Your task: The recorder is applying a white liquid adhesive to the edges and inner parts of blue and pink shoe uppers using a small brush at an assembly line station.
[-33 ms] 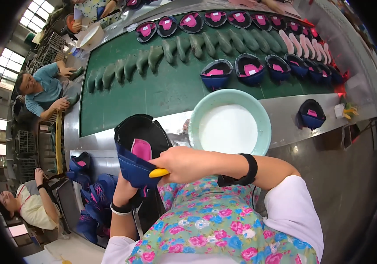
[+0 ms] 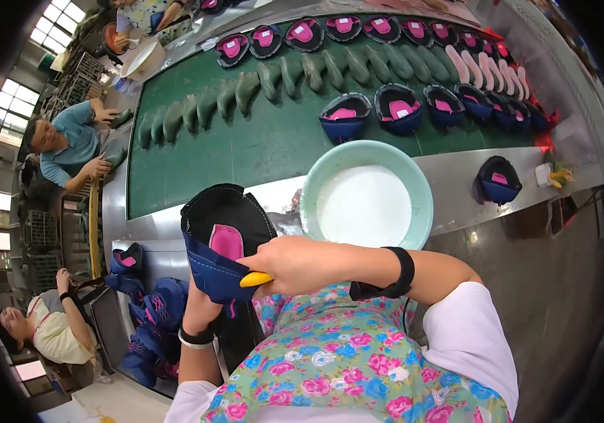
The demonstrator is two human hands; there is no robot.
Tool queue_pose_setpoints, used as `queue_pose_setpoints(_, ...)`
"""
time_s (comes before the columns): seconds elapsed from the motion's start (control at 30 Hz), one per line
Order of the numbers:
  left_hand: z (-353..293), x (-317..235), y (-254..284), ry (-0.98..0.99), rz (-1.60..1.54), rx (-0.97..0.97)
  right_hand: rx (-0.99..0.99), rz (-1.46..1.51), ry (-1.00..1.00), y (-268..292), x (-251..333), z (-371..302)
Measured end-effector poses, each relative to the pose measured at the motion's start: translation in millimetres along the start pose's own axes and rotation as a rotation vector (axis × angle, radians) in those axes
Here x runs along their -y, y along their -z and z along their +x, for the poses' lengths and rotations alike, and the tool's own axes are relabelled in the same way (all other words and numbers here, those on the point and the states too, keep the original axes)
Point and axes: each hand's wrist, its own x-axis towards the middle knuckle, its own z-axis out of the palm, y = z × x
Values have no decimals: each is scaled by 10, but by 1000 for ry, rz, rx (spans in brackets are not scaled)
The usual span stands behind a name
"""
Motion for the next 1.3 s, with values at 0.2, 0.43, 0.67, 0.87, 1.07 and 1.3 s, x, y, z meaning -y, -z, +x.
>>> queue_pose_setpoints(0.2, -441, -57, -448, 4, -599, -26, -203, 15, -167, 72, -51, -484)
queue_pose_setpoints(0.43, -660, 138, -413, 301, -449, 329, -850, -24, -833, 73, -1191, -1254)
queue_pose_setpoints(0.67, -249, 421, -686, 478, -423, -137, -1035, -197, -648, -291, -1680, -1432)
queue_pose_setpoints(0.87, 162, 428, -965, 274, -816, -58, -990, 184, -281, 117, -600, -1239)
queue_pose_setpoints(1.07, 199, 443, -1031, 246, -843, 79, -877, 203, -193, 127, -551, -1027)
queue_pose_setpoints(1.3, 276, 548, -944, 232, -659, -134, -1080, 35, -522, -84, -736, -1150)
